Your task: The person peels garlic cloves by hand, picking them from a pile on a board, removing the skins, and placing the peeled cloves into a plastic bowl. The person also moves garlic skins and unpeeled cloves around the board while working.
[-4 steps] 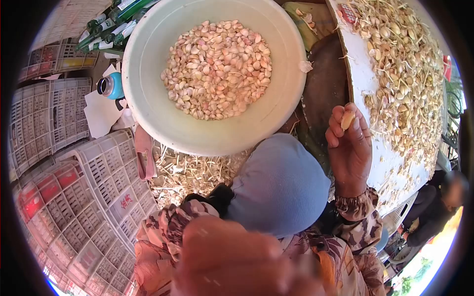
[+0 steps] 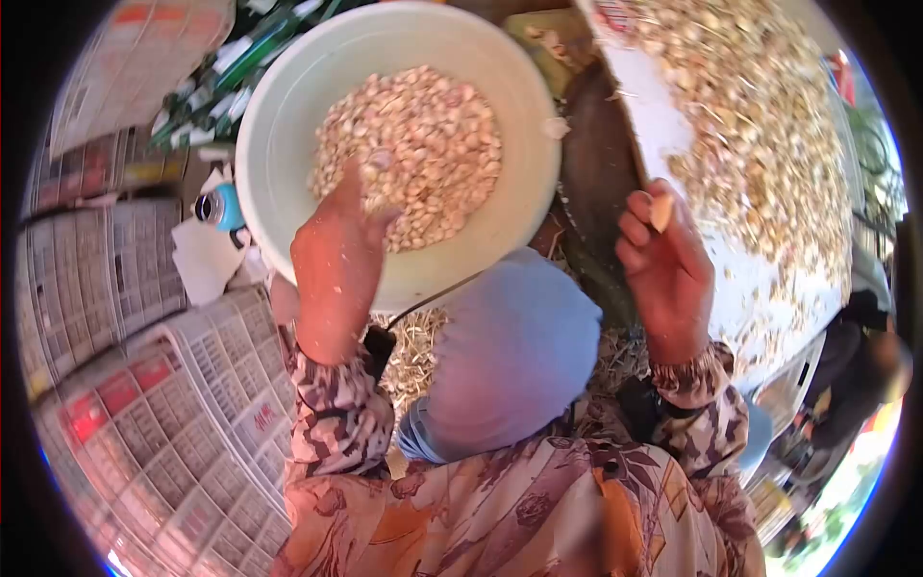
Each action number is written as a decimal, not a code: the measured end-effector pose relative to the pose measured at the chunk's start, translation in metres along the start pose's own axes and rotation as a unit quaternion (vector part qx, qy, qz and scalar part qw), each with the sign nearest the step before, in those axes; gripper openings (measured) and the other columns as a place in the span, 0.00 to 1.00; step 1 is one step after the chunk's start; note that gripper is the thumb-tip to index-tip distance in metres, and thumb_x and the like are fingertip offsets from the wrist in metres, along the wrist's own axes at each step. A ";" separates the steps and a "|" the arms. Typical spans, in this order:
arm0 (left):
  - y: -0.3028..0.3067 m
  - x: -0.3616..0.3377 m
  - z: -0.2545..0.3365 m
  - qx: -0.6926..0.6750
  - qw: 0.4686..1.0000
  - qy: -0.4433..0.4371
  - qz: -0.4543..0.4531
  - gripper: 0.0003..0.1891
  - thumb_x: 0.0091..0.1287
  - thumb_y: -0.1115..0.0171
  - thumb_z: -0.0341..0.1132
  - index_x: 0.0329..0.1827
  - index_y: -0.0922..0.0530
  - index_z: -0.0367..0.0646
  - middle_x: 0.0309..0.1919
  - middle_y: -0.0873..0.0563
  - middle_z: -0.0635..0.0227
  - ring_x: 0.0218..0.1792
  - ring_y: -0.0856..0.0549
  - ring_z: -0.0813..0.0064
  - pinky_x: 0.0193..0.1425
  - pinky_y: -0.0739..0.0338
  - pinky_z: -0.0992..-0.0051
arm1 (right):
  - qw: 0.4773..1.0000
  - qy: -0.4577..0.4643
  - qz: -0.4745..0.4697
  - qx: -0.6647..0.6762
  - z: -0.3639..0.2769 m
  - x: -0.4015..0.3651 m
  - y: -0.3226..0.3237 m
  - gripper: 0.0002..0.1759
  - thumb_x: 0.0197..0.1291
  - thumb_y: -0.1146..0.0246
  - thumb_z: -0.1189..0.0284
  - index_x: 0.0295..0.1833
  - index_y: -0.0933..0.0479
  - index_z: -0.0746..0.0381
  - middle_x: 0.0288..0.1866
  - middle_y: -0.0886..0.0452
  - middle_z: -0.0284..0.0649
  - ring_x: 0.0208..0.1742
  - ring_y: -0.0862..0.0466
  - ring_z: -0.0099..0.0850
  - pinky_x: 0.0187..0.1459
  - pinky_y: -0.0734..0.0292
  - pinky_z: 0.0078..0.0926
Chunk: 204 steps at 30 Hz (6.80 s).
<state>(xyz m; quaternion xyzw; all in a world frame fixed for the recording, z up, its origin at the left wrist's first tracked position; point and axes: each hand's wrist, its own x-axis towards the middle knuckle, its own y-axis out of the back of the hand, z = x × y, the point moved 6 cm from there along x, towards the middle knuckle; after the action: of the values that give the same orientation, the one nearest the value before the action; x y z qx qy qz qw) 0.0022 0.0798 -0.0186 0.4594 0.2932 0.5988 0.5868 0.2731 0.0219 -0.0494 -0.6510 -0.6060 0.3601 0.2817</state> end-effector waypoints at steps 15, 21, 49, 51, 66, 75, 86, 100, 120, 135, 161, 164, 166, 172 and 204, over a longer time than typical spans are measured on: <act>-0.112 -0.072 0.327 -0.184 0.771 -0.565 -0.230 0.22 0.72 0.55 0.37 0.65 0.36 0.35 0.60 0.28 0.50 0.63 0.29 0.55 0.64 0.33 0.62 | 0.944 0.141 0.103 0.280 -0.043 -0.061 0.103 0.27 0.69 0.57 0.48 0.50 0.29 0.60 0.45 0.23 0.39 0.47 0.25 0.28 0.50 0.27 0.29; -0.078 -0.121 0.403 -0.051 0.649 -0.743 -0.159 0.26 0.74 0.60 0.44 0.68 0.38 0.35 0.66 0.33 0.53 0.69 0.38 0.56 0.73 0.52 0.59 | 0.910 0.368 0.163 0.104 -0.105 -0.141 0.106 0.18 0.68 0.48 0.53 0.43 0.29 0.58 0.33 0.27 0.34 0.28 0.28 0.22 0.24 0.34 0.17; 0.135 -0.123 0.340 -0.647 0.465 -0.595 -0.109 0.24 0.62 0.36 0.44 0.55 0.28 0.37 0.35 0.22 0.72 0.25 0.25 0.83 0.30 0.35 0.79 | 0.668 0.476 -0.165 -0.548 -0.290 -0.325 -0.076 0.08 0.57 0.37 0.64 0.34 0.24 0.56 0.28 0.28 0.25 0.28 0.34 0.19 0.29 0.42 0.20; 0.145 -0.131 0.337 -0.623 0.462 -0.624 -0.096 0.23 0.63 0.36 0.43 0.54 0.28 0.37 0.35 0.22 0.71 0.25 0.25 0.83 0.31 0.34 0.79 | 0.680 0.468 -0.210 -0.524 -0.294 -0.313 -0.082 0.08 0.57 0.37 0.64 0.34 0.24 0.57 0.28 0.28 0.25 0.28 0.34 0.20 0.29 0.42 0.20; 0.124 -0.119 0.344 -0.618 0.482 -0.619 -0.058 0.14 0.66 0.40 0.36 0.47 0.25 0.36 0.36 0.19 0.67 0.30 0.20 0.77 0.38 0.27 0.77 | 0.711 0.429 -0.249 -0.498 -0.310 -0.285 -0.083 0.06 0.59 0.40 0.67 0.32 0.26 0.57 0.26 0.30 0.26 0.29 0.34 0.20 0.30 0.42 0.19; 0.102 -0.091 0.361 -0.651 0.477 -0.585 -0.082 0.09 0.67 0.43 0.33 0.43 0.23 0.36 0.36 0.17 0.65 0.33 0.18 0.74 0.43 0.23 0.76 | 0.778 0.453 -0.235 -0.366 -0.319 -0.292 -0.044 0.07 0.60 0.42 0.69 0.31 0.27 0.58 0.26 0.31 0.27 0.29 0.34 0.21 0.30 0.42 0.18; -0.257 0.073 0.413 -0.089 0.865 -0.493 -0.040 0.07 0.53 0.37 0.28 0.33 0.19 0.36 0.27 0.18 0.58 0.29 0.19 0.68 0.35 0.25 0.74 | 0.857 0.452 0.164 -0.185 -0.324 -0.198 0.168 0.14 0.68 0.45 0.65 0.41 0.26 0.67 0.26 0.29 0.32 0.26 0.31 0.20 0.26 0.38 0.16; -0.188 -0.049 0.407 -0.468 0.798 -0.197 -0.323 0.07 0.65 0.39 0.33 0.39 0.20 0.38 0.33 0.17 0.71 0.32 0.20 0.80 0.37 0.27 0.82 | 0.980 0.034 0.187 -0.056 -0.193 -0.132 0.196 0.22 0.68 0.48 0.58 0.53 0.28 0.66 0.39 0.24 0.40 0.39 0.24 0.28 0.37 0.25 0.25; -0.257 0.087 0.437 -0.211 0.867 -0.396 -0.218 0.05 0.57 0.43 0.27 0.32 0.20 0.36 0.27 0.17 0.63 0.25 0.17 0.74 0.32 0.23 0.74 | 0.619 0.243 0.351 -0.659 -0.317 -0.197 0.224 0.12 0.57 0.38 0.66 0.38 0.19 0.65 0.30 0.17 0.45 0.32 0.18 0.36 0.38 0.25 0.29; -0.211 -0.016 0.447 -0.411 0.805 -0.287 -0.318 0.07 0.62 0.38 0.30 0.39 0.19 0.36 0.29 0.18 0.73 0.29 0.22 0.85 0.33 0.28 0.83 | 0.927 0.008 0.222 -0.302 -0.229 -0.157 0.215 0.11 0.66 0.43 0.67 0.45 0.24 0.65 0.29 0.24 0.29 0.27 0.28 0.17 0.27 0.31 0.14; -0.238 -0.017 0.456 -0.670 0.524 -0.043 -0.524 0.08 0.66 0.41 0.27 0.46 0.23 0.37 0.35 0.21 0.70 0.34 0.23 0.77 0.39 0.25 0.77 | 0.934 0.155 0.271 -0.172 -0.269 -0.174 0.242 0.13 0.61 0.44 0.65 0.40 0.25 0.65 0.25 0.34 0.26 0.23 0.37 0.17 0.23 0.43 0.14; -0.226 -0.036 0.451 -0.687 0.527 0.008 -0.500 0.07 0.65 0.40 0.27 0.45 0.23 0.37 0.37 0.18 0.67 0.35 0.20 0.76 0.41 0.24 0.78 | 0.939 0.151 0.260 -0.165 -0.265 -0.173 0.235 0.14 0.63 0.45 0.64 0.40 0.25 0.66 0.25 0.34 0.26 0.22 0.38 0.17 0.22 0.44 0.15; -0.225 -0.037 0.449 -0.664 0.569 -0.032 -0.483 0.08 0.65 0.41 0.28 0.45 0.23 0.37 0.39 0.18 0.65 0.38 0.19 0.74 0.43 0.22 0.76 | 0.939 0.158 0.263 -0.156 -0.266 -0.177 0.235 0.15 0.64 0.45 0.63 0.40 0.25 0.66 0.25 0.35 0.26 0.22 0.39 0.17 0.22 0.44 0.15; -0.257 0.018 0.491 -0.518 0.738 -0.099 -0.421 0.07 0.65 0.44 0.32 0.41 0.23 0.39 0.42 0.17 0.62 0.43 0.17 0.69 0.41 0.22 0.71 | 0.917 0.207 0.331 -0.085 -0.280 -0.188 0.255 0.17 0.66 0.45 0.60 0.40 0.26 0.66 0.27 0.33 0.28 0.25 0.37 0.18 0.24 0.42 0.15; -0.171 -0.098 0.393 -0.627 0.700 -0.082 -0.334 0.11 0.63 0.36 0.30 0.44 0.21 0.33 0.32 0.18 0.69 0.29 0.22 0.83 0.35 0.26 0.82 | 0.949 0.162 0.267 -0.041 -0.213 -0.155 0.200 0.19 0.68 0.49 0.61 0.24 0.36 0.55 0.18 0.43 0.24 0.18 0.44 0.16 0.19 0.50 0.17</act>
<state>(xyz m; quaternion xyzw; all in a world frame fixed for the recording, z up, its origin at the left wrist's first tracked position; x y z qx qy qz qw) 0.4172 -0.0653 -0.0317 -0.0952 -0.0649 0.3694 0.9221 0.5619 -0.1380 -0.0659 -0.8493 -0.3706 0.2867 0.2433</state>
